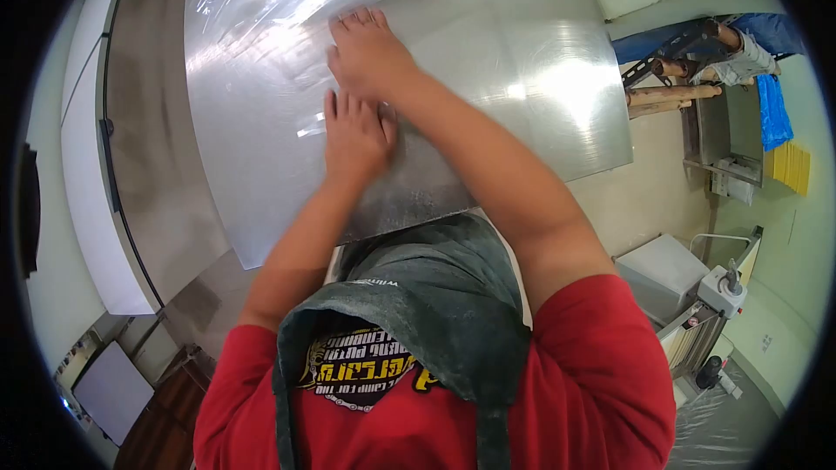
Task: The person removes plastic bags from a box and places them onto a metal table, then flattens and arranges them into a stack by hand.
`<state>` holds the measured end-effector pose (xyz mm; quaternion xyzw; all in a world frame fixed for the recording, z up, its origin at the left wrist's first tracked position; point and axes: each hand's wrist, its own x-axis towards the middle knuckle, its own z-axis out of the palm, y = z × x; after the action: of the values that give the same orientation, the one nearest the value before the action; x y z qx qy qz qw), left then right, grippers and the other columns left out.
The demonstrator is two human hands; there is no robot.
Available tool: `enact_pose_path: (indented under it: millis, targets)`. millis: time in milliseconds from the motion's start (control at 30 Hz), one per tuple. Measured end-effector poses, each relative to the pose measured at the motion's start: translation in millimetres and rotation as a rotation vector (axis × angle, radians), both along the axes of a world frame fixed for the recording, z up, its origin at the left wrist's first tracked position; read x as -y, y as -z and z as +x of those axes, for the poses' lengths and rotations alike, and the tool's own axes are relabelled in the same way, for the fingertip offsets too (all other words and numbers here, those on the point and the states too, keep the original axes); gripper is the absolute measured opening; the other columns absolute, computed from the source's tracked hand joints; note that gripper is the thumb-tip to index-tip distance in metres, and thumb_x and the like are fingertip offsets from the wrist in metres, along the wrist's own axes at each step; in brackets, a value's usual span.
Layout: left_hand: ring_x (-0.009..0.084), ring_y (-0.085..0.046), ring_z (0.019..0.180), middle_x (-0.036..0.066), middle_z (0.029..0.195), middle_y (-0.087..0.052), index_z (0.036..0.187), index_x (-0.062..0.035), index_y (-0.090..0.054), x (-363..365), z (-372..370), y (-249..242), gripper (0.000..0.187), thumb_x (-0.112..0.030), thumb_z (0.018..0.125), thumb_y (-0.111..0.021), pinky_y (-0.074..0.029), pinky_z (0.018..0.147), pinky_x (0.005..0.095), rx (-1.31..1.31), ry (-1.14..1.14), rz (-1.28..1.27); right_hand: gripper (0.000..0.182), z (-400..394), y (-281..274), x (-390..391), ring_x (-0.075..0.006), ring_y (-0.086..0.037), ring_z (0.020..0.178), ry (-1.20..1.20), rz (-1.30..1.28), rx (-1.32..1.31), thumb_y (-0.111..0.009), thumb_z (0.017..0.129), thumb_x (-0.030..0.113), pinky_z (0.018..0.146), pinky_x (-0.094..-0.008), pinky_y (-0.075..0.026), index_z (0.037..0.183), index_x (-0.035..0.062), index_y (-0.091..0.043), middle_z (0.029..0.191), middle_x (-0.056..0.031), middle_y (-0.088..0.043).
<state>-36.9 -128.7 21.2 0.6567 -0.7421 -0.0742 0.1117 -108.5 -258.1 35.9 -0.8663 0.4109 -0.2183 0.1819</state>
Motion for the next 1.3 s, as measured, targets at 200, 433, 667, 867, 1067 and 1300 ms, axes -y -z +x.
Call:
enact_pose_path:
  millis: [200,433,667,867,1067,1300]
  targets:
    - [0.0352,-0.044,0.137,0.019,0.144,-0.05,0.14,-0.0012,-0.049,113,35,-9,0.051,-0.028,0.096,-0.047,-0.024,0.117,0.055,-0.219,-0.182,0.349,0.062,-43,2,-173,-0.0401,-0.037,0.138,0.044,0.212,0.021,-0.057,0.09,0.028,0.115,-0.0567,-0.023,0.141,-0.0034,-0.045,0.148,-0.0246,-0.041]
    - [0.0375,-0.055,0.122,0.021,0.128,-0.061,0.13,0.0048,-0.054,13,16,-47,0.043,-0.017,0.093,-0.056,-0.033,0.112,0.0502,-0.537,0.041,-0.274,0.065,-3,28,-49,-0.0337,-0.033,0.143,0.096,-0.108,-0.271,-0.048,0.094,0.046,0.118,-0.0573,-0.017,0.146,0.0064,-0.045,0.153,-0.0163,-0.041]
    - [0.0384,-0.029,0.145,0.024,0.157,-0.029,0.15,0.0067,-0.03,-39,-12,-2,0.07,-0.029,0.094,-0.054,-0.02,0.118,0.0544,-0.064,0.062,0.016,0.058,23,-10,47,-0.0379,-0.046,0.134,0.05,0.434,-0.221,-0.044,0.097,0.041,0.112,-0.0499,-0.032,0.133,-0.0033,-0.056,0.142,-0.0234,-0.051]
    - [0.038,-0.04,0.139,0.024,0.148,-0.045,0.145,0.0,-0.043,107,52,23,0.063,-0.042,0.098,-0.042,-0.027,0.116,0.0518,0.181,0.087,0.101,0.054,-30,-26,-99,-0.038,-0.037,0.14,0.112,-0.021,0.066,-0.051,0.094,0.029,0.116,-0.0534,-0.025,0.137,-0.0046,-0.05,0.145,-0.0237,-0.047]
    - [0.0441,-0.062,0.107,0.026,0.114,-0.066,0.112,-0.0001,-0.066,147,49,-10,0.041,-0.031,0.101,-0.042,-0.047,0.095,0.0494,-0.056,-0.117,0.248,0.065,-35,9,-163,-0.0326,-0.029,0.146,-0.015,0.077,-0.166,-0.053,0.093,0.033,0.118,-0.0535,-0.02,0.147,-0.001,-0.04,0.158,-0.0177,-0.033]
    - [0.0414,-0.041,0.136,0.027,0.145,-0.044,0.146,0.0078,-0.036,-40,-4,-27,0.056,-0.013,0.096,-0.051,-0.03,0.113,0.0502,-0.508,-0.077,-0.164,0.058,20,15,2,-0.0354,-0.036,0.142,0.08,0.132,-0.368,-0.038,0.1,0.043,0.118,-0.0523,-0.022,0.14,0.003,-0.051,0.15,-0.0189,-0.045]
